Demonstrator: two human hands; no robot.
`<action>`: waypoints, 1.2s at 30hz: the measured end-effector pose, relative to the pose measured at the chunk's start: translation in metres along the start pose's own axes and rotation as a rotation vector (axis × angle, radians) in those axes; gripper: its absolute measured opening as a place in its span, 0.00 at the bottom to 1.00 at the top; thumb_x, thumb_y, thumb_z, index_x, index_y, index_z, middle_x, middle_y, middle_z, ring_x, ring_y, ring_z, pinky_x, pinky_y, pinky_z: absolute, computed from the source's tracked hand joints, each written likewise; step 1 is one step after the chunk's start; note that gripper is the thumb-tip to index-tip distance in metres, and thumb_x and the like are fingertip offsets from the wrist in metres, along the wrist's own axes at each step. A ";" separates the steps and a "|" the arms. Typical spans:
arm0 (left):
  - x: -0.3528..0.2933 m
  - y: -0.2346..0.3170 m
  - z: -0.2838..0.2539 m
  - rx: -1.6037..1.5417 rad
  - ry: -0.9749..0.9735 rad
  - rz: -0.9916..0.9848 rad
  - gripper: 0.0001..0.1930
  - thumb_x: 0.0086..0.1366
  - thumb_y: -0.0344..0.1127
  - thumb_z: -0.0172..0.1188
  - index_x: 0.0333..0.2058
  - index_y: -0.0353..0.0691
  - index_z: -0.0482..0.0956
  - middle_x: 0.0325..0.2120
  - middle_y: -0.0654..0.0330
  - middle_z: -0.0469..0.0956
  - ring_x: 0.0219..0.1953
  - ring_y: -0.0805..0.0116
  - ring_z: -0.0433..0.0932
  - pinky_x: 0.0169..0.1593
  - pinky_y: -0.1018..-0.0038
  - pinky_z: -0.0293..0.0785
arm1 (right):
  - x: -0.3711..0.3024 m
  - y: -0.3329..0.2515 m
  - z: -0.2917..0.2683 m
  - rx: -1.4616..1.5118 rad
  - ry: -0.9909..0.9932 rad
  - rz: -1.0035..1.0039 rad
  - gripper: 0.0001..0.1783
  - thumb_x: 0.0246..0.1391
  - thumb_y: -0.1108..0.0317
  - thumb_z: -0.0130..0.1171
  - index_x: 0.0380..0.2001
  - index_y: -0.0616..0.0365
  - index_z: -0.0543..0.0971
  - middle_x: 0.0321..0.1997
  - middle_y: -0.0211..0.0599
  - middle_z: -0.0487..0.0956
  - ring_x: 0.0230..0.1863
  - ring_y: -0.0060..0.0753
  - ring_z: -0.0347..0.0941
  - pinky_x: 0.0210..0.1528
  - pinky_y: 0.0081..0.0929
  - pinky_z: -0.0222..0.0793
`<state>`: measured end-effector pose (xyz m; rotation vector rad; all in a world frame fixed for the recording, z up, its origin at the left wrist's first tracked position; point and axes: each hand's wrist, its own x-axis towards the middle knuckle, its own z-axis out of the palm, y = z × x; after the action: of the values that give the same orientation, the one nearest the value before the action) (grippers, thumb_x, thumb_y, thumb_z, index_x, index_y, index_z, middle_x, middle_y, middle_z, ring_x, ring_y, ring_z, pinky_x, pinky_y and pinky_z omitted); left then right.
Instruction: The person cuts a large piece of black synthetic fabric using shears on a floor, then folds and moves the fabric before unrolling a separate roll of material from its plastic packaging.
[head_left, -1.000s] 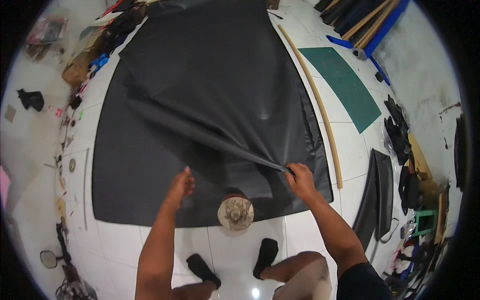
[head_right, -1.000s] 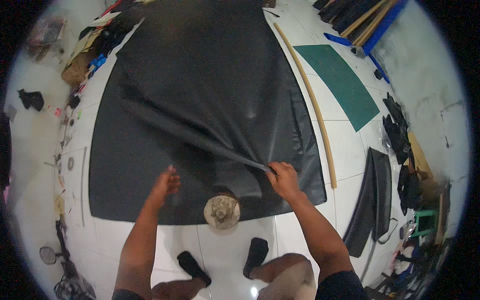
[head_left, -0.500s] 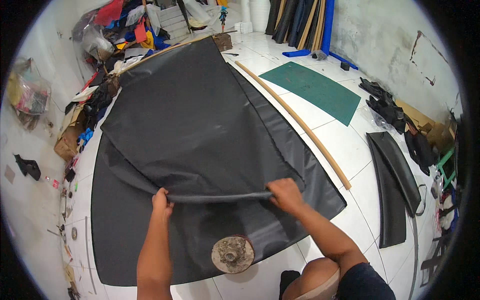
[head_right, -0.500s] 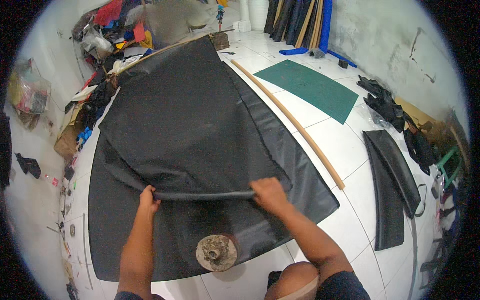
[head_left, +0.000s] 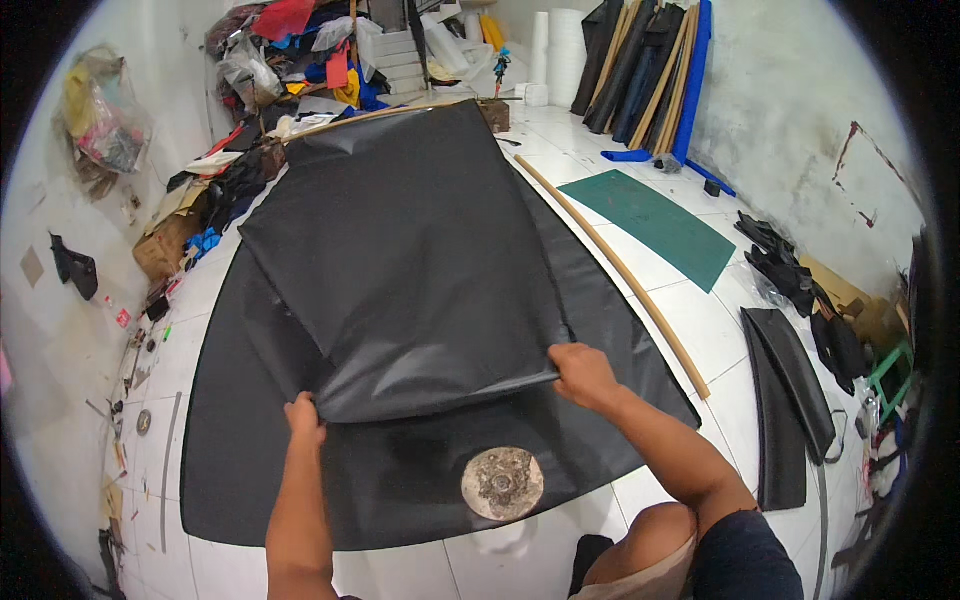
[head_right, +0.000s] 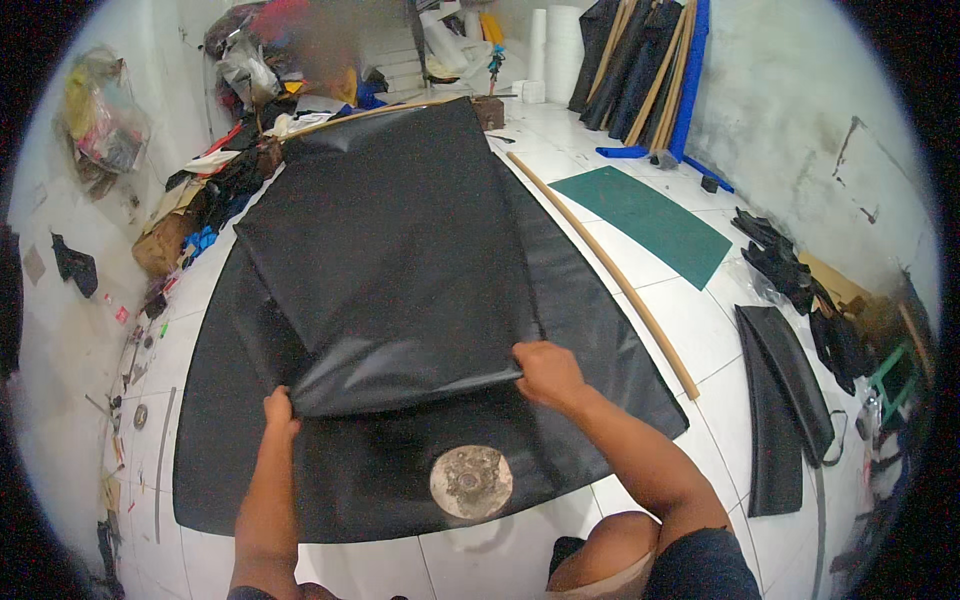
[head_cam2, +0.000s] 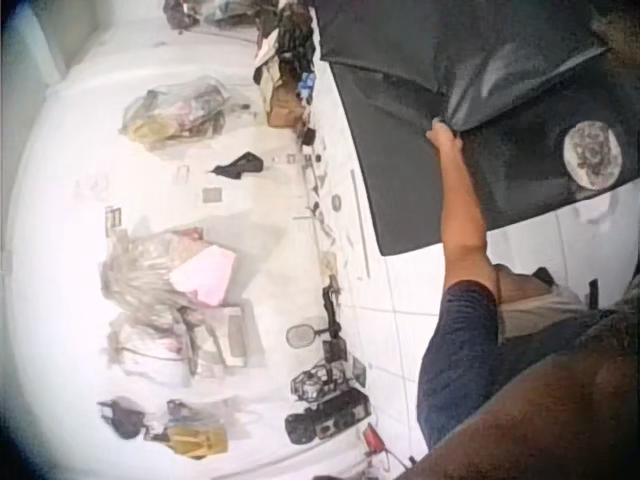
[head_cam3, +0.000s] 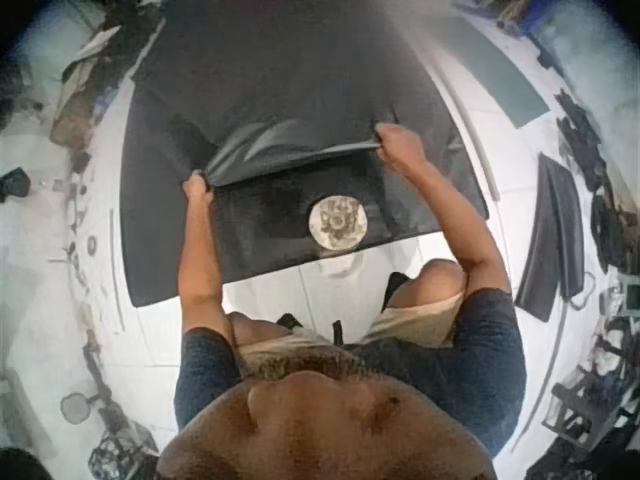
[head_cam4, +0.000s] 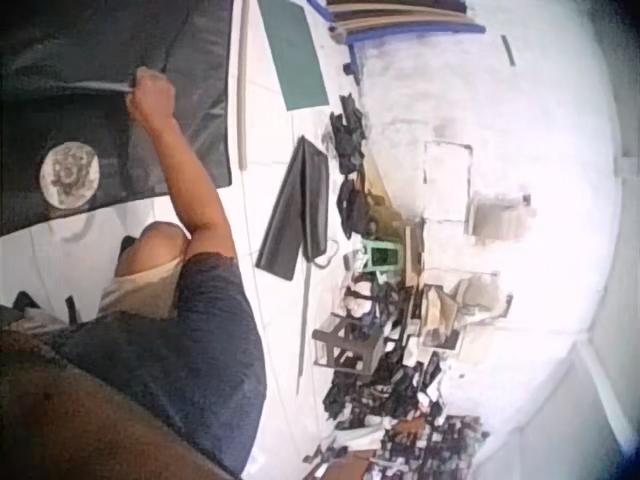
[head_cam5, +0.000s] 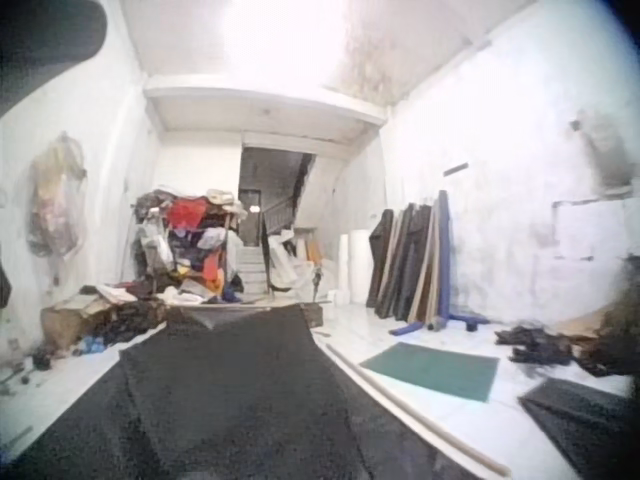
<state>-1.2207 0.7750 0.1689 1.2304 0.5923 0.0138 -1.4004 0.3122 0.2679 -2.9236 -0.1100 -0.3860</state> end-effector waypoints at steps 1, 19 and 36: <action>0.016 -0.001 -0.020 0.000 -0.017 -0.002 0.35 0.62 0.33 0.51 0.65 0.31 0.47 0.59 0.40 0.59 0.57 0.48 0.67 0.50 0.56 0.68 | -0.001 -0.016 0.000 0.007 -0.020 -0.024 0.15 0.40 0.69 0.63 0.33 0.58 0.72 0.35 0.46 0.78 0.42 0.54 0.76 0.43 0.48 0.72; -0.003 0.039 -0.167 0.122 -0.097 0.042 0.22 0.62 0.33 0.52 0.51 0.26 0.63 0.49 0.43 0.68 0.47 0.57 0.69 0.44 0.62 0.68 | -0.026 -0.142 -0.021 0.066 -0.287 -0.177 0.15 0.43 0.62 0.63 0.32 0.59 0.74 0.34 0.47 0.80 0.37 0.54 0.78 0.38 0.49 0.73; -0.155 -0.124 -0.095 0.177 0.029 0.232 0.20 0.67 0.33 0.51 0.52 0.26 0.58 0.50 0.41 0.66 0.52 0.55 0.67 0.58 0.67 0.60 | -0.118 0.030 -0.001 -0.090 -0.302 -0.064 0.16 0.32 0.60 0.66 0.24 0.56 0.73 0.25 0.44 0.78 0.31 0.55 0.77 0.35 0.47 0.72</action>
<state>-1.4311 0.7648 0.1046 1.4679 0.4802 0.1774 -1.5112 0.2773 0.2326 -3.0527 -0.2342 0.0462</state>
